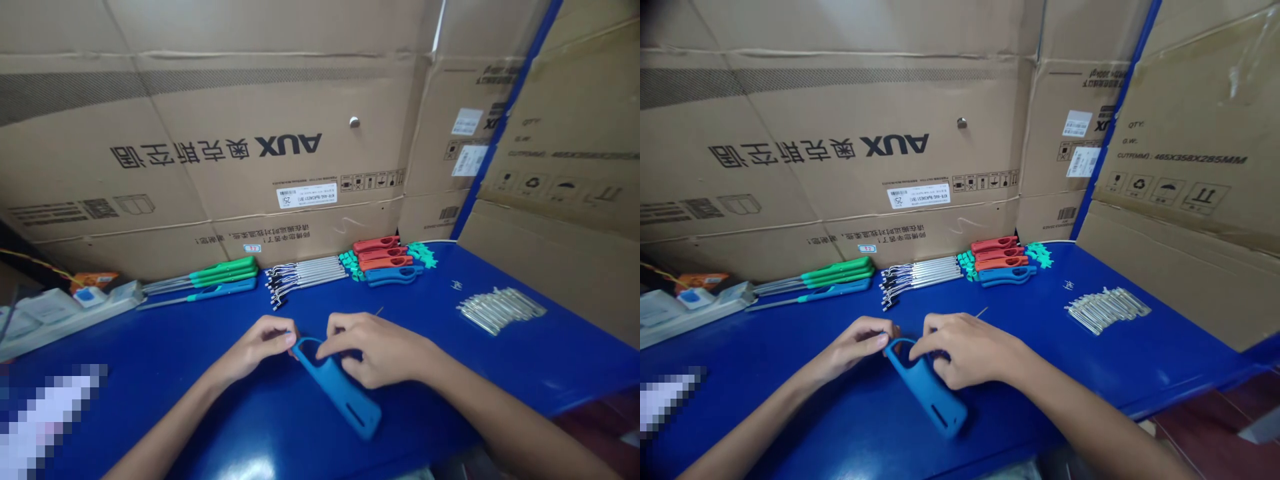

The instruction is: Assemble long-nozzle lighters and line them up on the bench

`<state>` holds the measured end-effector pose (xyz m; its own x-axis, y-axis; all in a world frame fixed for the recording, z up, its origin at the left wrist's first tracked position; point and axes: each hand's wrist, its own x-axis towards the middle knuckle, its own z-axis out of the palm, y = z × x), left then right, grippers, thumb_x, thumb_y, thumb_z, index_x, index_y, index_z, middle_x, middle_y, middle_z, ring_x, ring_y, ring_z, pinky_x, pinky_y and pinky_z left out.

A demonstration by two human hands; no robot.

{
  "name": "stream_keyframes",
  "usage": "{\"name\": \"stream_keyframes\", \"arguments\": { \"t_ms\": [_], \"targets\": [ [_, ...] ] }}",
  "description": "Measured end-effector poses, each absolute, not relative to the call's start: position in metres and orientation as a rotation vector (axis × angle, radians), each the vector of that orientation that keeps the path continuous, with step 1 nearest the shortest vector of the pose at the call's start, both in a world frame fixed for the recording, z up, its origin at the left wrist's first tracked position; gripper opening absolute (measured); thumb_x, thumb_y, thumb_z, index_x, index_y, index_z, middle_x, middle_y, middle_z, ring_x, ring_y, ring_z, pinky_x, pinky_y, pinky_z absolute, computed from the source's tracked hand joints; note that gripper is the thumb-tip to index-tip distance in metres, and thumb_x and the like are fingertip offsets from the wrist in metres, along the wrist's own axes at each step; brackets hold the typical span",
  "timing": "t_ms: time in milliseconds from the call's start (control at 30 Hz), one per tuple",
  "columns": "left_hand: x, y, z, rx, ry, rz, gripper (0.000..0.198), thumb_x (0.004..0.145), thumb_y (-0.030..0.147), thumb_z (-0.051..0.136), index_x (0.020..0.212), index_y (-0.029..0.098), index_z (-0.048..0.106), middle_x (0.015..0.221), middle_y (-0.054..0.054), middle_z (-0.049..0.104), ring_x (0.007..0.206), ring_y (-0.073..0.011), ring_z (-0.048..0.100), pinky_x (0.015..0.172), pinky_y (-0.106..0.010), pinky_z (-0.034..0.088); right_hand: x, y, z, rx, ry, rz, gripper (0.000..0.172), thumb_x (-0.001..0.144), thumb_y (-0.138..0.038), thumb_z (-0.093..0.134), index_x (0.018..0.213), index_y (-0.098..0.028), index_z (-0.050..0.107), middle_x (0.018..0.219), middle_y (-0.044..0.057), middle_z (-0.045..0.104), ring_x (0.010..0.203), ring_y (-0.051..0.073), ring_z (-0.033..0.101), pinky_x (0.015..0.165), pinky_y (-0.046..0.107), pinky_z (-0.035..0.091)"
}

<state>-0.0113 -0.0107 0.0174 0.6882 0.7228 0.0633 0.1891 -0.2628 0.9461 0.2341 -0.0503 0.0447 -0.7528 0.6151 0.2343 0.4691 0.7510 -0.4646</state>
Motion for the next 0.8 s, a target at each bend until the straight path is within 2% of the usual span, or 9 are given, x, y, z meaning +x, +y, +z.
{"name": "stream_keyframes", "arguments": {
  "t_ms": [100,200,300,467,633,800],
  "targets": [
    [-0.008,-0.013,0.018,1.796,0.756,0.586,0.049,0.086,0.059,0.056,0.067,0.014,0.06,0.065,-0.002,0.061,0.064,-0.0144,0.053,0.063,-0.025,0.04,0.23,-0.057,0.047,-0.835,-2.678,0.5,0.027,0.079,-0.01,0.059,0.099,-0.02,0.074,0.095,0.004,0.064,0.077,0.013,0.06,0.071,0.023,0.046],
    [-0.005,-0.013,0.016,1.776,0.798,0.635,0.047,0.086,0.06,0.056,0.076,0.014,0.062,0.067,-0.002,0.062,0.064,-0.0144,0.054,0.063,-0.026,0.042,0.232,-0.064,0.051,-0.931,-2.75,0.392,0.011,0.084,-0.021,0.065,0.086,-0.021,0.075,0.081,0.002,0.065,0.074,0.014,0.061,0.066,0.024,0.042],
    [-0.005,-0.011,0.014,1.786,0.861,0.667,0.044,0.086,0.057,0.057,0.083,0.013,0.063,0.07,-0.003,0.063,0.066,-0.0146,0.055,0.064,-0.026,0.043,0.245,-0.07,0.055,-1.203,-2.769,0.319,0.019,0.087,-0.035,0.065,0.077,-0.022,0.073,0.072,0.001,0.068,0.073,0.018,0.065,0.063,0.026,0.04],
    [-0.004,-0.011,0.009,1.861,0.916,0.627,0.039,0.085,0.052,0.059,0.077,0.014,0.062,0.071,-0.002,0.062,0.067,-0.0146,0.054,0.066,-0.027,0.042,0.286,-0.068,0.053,-2.033,-2.547,0.063,0.033,0.088,-0.048,0.06,0.077,-0.02,0.073,0.078,0.009,0.074,0.081,0.03,0.07,0.063,0.031,0.042],
    [-0.002,-0.012,0.005,1.94,0.928,0.583,0.034,0.085,0.047,0.058,0.076,0.014,0.062,0.07,-0.001,0.06,0.066,-0.0143,0.051,0.064,-0.027,0.039,0.324,-0.051,0.038,-2.405,-2.349,-0.062,0.035,0.097,-0.035,0.043,0.096,-0.014,0.071,0.093,0.018,0.073,0.09,0.035,0.07,0.067,0.036,0.045],
    [-0.002,-0.011,0.003,1.954,0.936,0.587,0.031,0.084,0.044,0.061,0.076,0.014,0.062,0.068,0.0,0.056,0.064,-0.0127,0.048,0.061,-0.025,0.038,0.335,-0.033,0.03,-2.424,-2.345,-0.018,0.031,0.093,-0.022,0.04,0.102,-0.014,0.069,0.099,0.018,0.072,0.093,0.034,0.069,0.069,0.036,0.047]
  ]
}}
